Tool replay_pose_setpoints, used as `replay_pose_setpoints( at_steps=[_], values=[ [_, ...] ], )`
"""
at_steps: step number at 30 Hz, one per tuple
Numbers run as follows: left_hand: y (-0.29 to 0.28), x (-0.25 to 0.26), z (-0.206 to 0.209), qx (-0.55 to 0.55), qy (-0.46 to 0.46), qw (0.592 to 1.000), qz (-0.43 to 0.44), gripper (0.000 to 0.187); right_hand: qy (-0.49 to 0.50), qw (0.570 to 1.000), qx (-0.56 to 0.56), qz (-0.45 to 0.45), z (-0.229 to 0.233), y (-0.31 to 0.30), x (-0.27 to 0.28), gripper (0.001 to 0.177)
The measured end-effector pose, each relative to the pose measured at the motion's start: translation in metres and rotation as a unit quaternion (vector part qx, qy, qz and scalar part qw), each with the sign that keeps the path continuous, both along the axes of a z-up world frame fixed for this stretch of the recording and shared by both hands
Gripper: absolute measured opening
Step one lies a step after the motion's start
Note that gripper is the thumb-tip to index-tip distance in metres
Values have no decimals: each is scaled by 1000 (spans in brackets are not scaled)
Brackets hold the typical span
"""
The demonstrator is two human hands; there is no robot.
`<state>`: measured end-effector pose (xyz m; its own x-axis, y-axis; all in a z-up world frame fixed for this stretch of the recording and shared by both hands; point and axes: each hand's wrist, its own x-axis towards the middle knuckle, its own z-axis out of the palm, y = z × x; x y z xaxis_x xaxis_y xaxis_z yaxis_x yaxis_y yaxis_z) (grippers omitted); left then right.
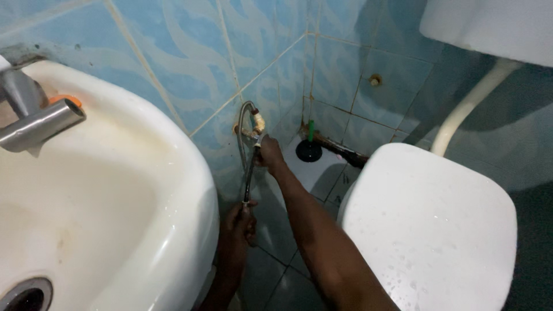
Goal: The person disconnects a flexible metal hose from the wall valve and the toilet tank by hand, then uses a mop to clean the bathroom floor.
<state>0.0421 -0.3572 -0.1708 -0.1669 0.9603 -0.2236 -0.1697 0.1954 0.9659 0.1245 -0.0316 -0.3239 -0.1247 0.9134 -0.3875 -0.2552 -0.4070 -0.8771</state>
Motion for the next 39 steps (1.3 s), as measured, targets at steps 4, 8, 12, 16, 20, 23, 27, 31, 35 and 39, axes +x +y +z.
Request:
replay_pose_setpoints(
  at_steps=[4,8,12,16,20,23,27,31,35,39],
  values=[
    [1,2,-12,-45,-15,999,15,39,-219,940,257,-41,11,-19,-3,42],
    [3,4,-19,-4,11,1000,8,37,-283,911,295,-49,0,-8,-6,55],
    [2,7,-17,1,-9,1000,0,36,51,997,64,-1,10,-22,7,54],
    [0,8,-21,-16,-17,1000,4,36,-299,834,455,-85,39,-58,6,45],
    [2,9,-28,20,-23,1000,-6,35,-114,982,148,28,58,-39,1,52],
    [3,9,-38,17,-18,1000,0,35,-200,968,140,55,49,-30,8,57],
    [5,10,-44,39,-94,995,6,31,-361,785,499,-65,22,-29,3,52],
    [4,10,-35,20,-95,995,10,31,-297,907,298,13,26,-18,-5,58],
    [2,12,-33,8,-106,994,2,31,-24,996,71,53,52,-35,5,57],
    [11,14,-29,42,-77,996,-29,34,28,997,14,69,96,-77,33,45]
  ],
)
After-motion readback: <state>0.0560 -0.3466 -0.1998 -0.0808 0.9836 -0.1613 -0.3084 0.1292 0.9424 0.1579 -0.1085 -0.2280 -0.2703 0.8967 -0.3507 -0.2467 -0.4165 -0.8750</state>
